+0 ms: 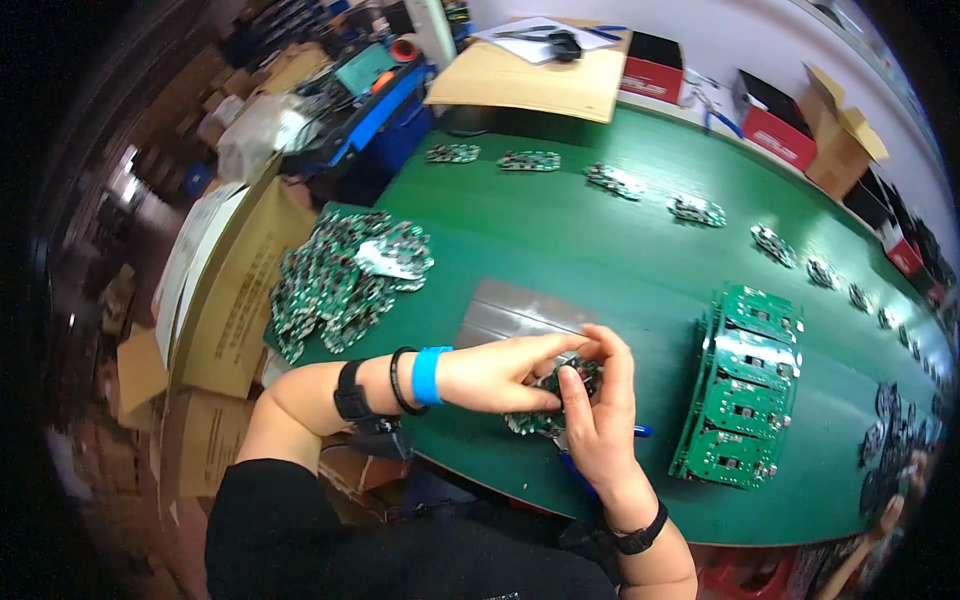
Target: The person uses blue-handled flush cutters to trim excess green material from the edges of green circuit boards. They pick up boards from a stack, trim the edges, and place the finished boards onto a metal tray on the table.
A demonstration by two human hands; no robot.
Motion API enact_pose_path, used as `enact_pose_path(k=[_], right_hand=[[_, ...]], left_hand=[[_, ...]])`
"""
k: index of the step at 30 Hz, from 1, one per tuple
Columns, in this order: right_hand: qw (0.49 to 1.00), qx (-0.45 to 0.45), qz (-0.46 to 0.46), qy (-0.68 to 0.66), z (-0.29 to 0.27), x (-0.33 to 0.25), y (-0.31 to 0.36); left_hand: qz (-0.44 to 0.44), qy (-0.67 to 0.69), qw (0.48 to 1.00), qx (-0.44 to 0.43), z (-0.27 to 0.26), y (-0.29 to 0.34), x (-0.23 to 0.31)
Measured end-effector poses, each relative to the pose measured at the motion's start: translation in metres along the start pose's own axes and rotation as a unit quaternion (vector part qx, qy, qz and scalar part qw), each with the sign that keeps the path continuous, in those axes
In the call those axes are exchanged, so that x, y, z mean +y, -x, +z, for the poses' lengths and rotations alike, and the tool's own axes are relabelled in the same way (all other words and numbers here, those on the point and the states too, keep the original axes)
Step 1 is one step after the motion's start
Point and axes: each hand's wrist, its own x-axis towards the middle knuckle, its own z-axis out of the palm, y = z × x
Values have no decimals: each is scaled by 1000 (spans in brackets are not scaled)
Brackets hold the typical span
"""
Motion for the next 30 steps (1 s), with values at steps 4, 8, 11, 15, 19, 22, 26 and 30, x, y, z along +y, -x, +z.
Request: enact_pose_path(k=[4,8,11,15,19,22,26,30], right_hand=[[960,-15,-122,252,-5,-14,-4],[960,-93,-105,241,-2,-9,-2],[957,-119,-131,231,5,-12,1],[956,-125,-132,229,6,-11,1],[959,-136,-117,222,5,-6,-1],[953,-139,-108,245,3,-4,0],[949,-167,-110,243,10,-6,2],[945,-159,-140,249,8,-10,1]], left_hand=[[15,-12,983,180,-37,30,-20],[-60,-205,907,364,-108,86,4],[-154,-190,892,381,-139,126,7],[-155,-313,877,329,-107,135,-3],[-116,-310,869,368,-40,139,-18],[-104,-304,853,411,-10,150,-34],[-156,-373,784,471,-10,175,-40],[-104,-544,695,459,-9,181,-38]])
